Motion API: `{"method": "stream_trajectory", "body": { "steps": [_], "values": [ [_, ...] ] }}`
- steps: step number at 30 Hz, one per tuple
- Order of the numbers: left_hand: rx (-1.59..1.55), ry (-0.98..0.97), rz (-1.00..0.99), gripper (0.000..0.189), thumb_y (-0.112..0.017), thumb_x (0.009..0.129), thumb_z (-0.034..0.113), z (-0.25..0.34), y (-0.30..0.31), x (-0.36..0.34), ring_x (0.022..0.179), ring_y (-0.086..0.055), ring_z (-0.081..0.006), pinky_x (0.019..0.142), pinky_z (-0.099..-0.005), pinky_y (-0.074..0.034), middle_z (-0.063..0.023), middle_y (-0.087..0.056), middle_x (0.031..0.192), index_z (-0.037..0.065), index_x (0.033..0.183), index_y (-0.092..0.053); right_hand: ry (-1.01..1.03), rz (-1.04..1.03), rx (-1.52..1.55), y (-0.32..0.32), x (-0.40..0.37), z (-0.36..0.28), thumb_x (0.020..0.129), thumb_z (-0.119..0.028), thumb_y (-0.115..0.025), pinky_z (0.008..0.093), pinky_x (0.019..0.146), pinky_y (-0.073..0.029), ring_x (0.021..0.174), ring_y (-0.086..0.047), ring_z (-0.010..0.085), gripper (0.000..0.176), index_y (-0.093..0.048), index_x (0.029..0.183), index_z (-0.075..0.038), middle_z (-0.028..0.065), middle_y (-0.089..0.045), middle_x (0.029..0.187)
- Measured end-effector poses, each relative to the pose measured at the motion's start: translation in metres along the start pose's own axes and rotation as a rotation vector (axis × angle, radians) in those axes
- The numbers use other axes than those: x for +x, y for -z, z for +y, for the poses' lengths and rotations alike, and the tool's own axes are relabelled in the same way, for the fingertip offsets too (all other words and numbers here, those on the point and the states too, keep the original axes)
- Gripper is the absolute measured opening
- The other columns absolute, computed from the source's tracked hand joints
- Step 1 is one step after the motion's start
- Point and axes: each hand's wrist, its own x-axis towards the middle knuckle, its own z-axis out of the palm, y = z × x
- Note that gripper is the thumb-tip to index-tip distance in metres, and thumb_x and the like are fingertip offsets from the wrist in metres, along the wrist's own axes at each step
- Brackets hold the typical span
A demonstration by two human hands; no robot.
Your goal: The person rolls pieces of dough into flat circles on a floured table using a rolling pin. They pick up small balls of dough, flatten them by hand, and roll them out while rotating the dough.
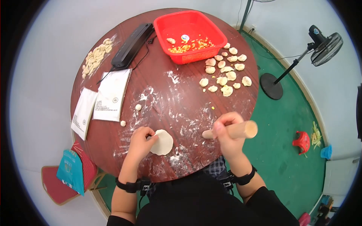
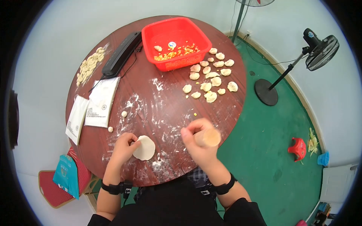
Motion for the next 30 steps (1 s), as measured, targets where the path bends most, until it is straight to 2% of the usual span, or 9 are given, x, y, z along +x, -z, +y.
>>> {"method": "stream_trajectory", "body": {
  "steps": [2,4,5,9,14,19,22,26,30],
  "values": [
    [-0.08,-0.068,-0.007,0.016,-0.07,0.079,0.01,0.007,0.005,0.005,0.069,-0.056,-0.0188,0.063,-0.0309,-0.044,-0.0071,-0.06,0.077,0.001,0.088,-0.06,0.113,-0.079,-0.177,0.0,-0.002,0.0,0.083,-0.004,-0.071,0.0218,0.054,-0.044,0.059,-0.055,0.0058,0.012,-0.059,0.082,-0.004,-0.0002,-0.06,0.069],
    [-0.568,0.172,-0.241,0.016,-0.067,0.085,0.008,0.016,0.015,0.016,0.071,-0.057,-0.0115,0.064,-0.0264,-0.044,-0.0045,-0.062,0.084,0.002,0.096,-0.056,0.143,-0.123,-0.247,-0.004,-0.005,-0.004,0.081,-0.005,-0.072,0.0226,0.055,-0.045,0.06,-0.056,0.0067,0.013,-0.059,0.082,-0.004,0.0009,-0.061,0.07],
    [-0.588,0.107,-0.283,0.019,-0.065,0.088,0.006,0.025,0.019,0.025,0.079,-0.059,-0.0079,0.067,-0.023,-0.046,-0.0041,-0.064,0.09,0.002,0.102,-0.053,0.172,-0.171,-0.317,-0.007,-0.005,-0.005,0.08,-0.005,-0.073,0.0233,0.055,-0.046,0.06,-0.058,0.0075,0.015,-0.059,0.081,-0.004,0.0021,-0.062,0.07],
    [-0.558,0.005,-0.21,0.021,-0.066,0.087,0.006,0.066,0.02,0.073,0.078,-0.06,-0.0066,0.065,-0.0203,-0.046,-0.0019,-0.063,0.088,0.004,0.103,-0.052,0.205,-0.237,-0.316,-0.014,-0.004,-0.002,0.078,-0.005,-0.074,0.0251,0.056,-0.047,0.061,-0.059,0.0101,0.015,-0.059,0.08,-0.005,0.004,-0.062,0.071],
    [-0.905,0.135,-0.174,0.036,-0.07,0.083,0.005,0.078,-0.005,0.13,0.081,-0.064,-0.0132,0.066,-0.0258,-0.051,-0.0059,-0.065,0.095,0.004,0.114,-0.05,0.107,-0.166,-0.26,-0.012,-0.001,0.0,0.079,-0.006,-0.074,0.0245,0.058,-0.046,0.063,-0.057,0.0086,0.015,-0.059,0.081,-0.005,0.003,-0.061,0.071],
    [-0.479,0.321,-0.036,0.041,-0.072,0.077,0.005,0.0,-0.031,0.154,0.081,-0.064,-0.0149,0.068,-0.0261,-0.051,-0.0074,-0.065,0.095,0.0,0.115,-0.057,-0.03,-0.105,-0.16,-0.002,0.0,0.005,0.08,-0.006,-0.073,0.0234,0.059,-0.044,0.064,-0.055,0.007,0.013,-0.059,0.081,-0.005,0.0012,-0.06,0.071],
    [-0.17,0.15,0.244,0.035,-0.072,0.068,0.007,-0.022,-0.007,0.158,0.079,-0.066,-0.0195,0.071,-0.0318,-0.052,-0.0098,-0.067,0.084,0.001,0.102,-0.066,-0.055,-0.098,-0.127,0.001,0.0,0.002,0.08,-0.005,-0.072,0.0231,0.058,-0.044,0.064,-0.054,0.0069,0.013,-0.059,0.081,-0.005,0.0008,-0.059,0.071],
    [-0.036,-0.046,0.558,0.025,-0.066,0.076,0.007,0.016,0.038,0.153,0.083,-0.067,-0.0234,0.075,-0.0333,-0.051,-0.0129,-0.069,0.089,0.001,0.101,-0.066,-0.019,-0.136,-0.165,0.0,0.0,0.0,0.08,-0.006,-0.072,0.0229,0.058,-0.043,0.064,-0.054,0.0067,0.013,-0.059,0.08,-0.005,0.0006,-0.059,0.07],
    [0.096,-0.168,0.606,0.024,-0.065,0.08,0.008,0.014,0.035,0.168,0.078,-0.067,-0.0246,0.071,-0.0338,-0.051,-0.0137,-0.069,0.091,0.004,0.103,-0.067,0.037,-0.157,-0.182,0.0,0.002,0.002,0.08,-0.006,-0.072,0.0228,0.058,-0.043,0.064,-0.054,0.0066,0.013,-0.059,0.08,-0.005,0.0007,-0.059,0.07]
  ]
}}
